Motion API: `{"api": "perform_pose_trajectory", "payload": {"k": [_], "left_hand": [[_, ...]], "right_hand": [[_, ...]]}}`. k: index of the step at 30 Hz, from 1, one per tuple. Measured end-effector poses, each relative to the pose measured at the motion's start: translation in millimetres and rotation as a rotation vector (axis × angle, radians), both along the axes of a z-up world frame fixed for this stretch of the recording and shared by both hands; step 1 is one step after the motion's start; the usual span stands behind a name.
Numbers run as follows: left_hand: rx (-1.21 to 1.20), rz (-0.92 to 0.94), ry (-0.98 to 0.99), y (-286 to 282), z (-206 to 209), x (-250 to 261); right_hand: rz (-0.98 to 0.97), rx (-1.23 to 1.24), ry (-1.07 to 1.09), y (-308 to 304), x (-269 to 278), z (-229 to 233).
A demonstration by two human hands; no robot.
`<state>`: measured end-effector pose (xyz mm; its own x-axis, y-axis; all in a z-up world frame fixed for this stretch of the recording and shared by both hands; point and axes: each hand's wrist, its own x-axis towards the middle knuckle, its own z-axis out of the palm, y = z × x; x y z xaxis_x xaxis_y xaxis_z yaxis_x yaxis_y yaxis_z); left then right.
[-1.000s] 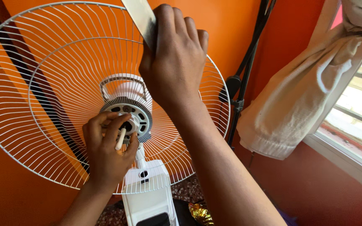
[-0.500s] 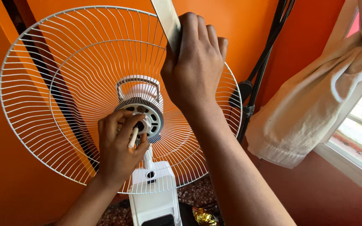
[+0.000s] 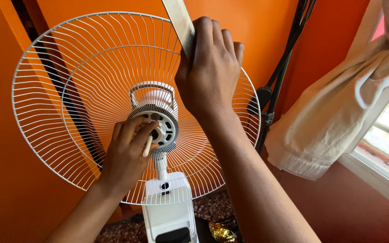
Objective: The person attaches a fan blade to the motor hub of a standing electric fan and secures it by tightening the central hub nut. The person uses a flat metal tool to hold the hub while turning the nut with their fingers.
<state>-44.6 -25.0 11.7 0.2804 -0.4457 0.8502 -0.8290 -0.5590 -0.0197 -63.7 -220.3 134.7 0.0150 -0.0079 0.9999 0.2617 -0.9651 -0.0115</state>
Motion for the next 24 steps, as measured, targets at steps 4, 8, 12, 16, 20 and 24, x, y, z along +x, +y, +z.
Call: {"api": "perform_pose_trajectory", "payload": {"k": [4, 8, 12, 16, 20, 24], "left_hand": [[-0.033, -0.007, -0.017, -2.1, 2.1, 1.8], [-0.061, 0.014, -0.027, -6.7, -2.6, 1.5], [-0.095, 0.039, -0.020, -7.6, -5.8, 2.9], [-0.102, 0.029, 0.000, -8.7, -7.6, 5.8], [-0.218, -0.002, 0.011, -10.1, -11.9, 5.3], [-0.445, 0.001, 0.124, -18.6, -16.7, 4.8]], "right_hand": [[-0.005, -0.017, -0.018, -0.6, 1.0, 1.1], [-0.022, -0.028, -0.015, -2.0, 3.2, 1.5], [-0.024, -0.020, 0.001, -1.6, 4.1, 0.7], [-0.009, -0.041, -0.017, -2.7, 4.1, 0.5], [-0.017, -0.051, -0.020, -3.9, 3.7, 0.3], [-0.021, -0.021, -0.015, -0.2, 2.2, 0.0]]}}
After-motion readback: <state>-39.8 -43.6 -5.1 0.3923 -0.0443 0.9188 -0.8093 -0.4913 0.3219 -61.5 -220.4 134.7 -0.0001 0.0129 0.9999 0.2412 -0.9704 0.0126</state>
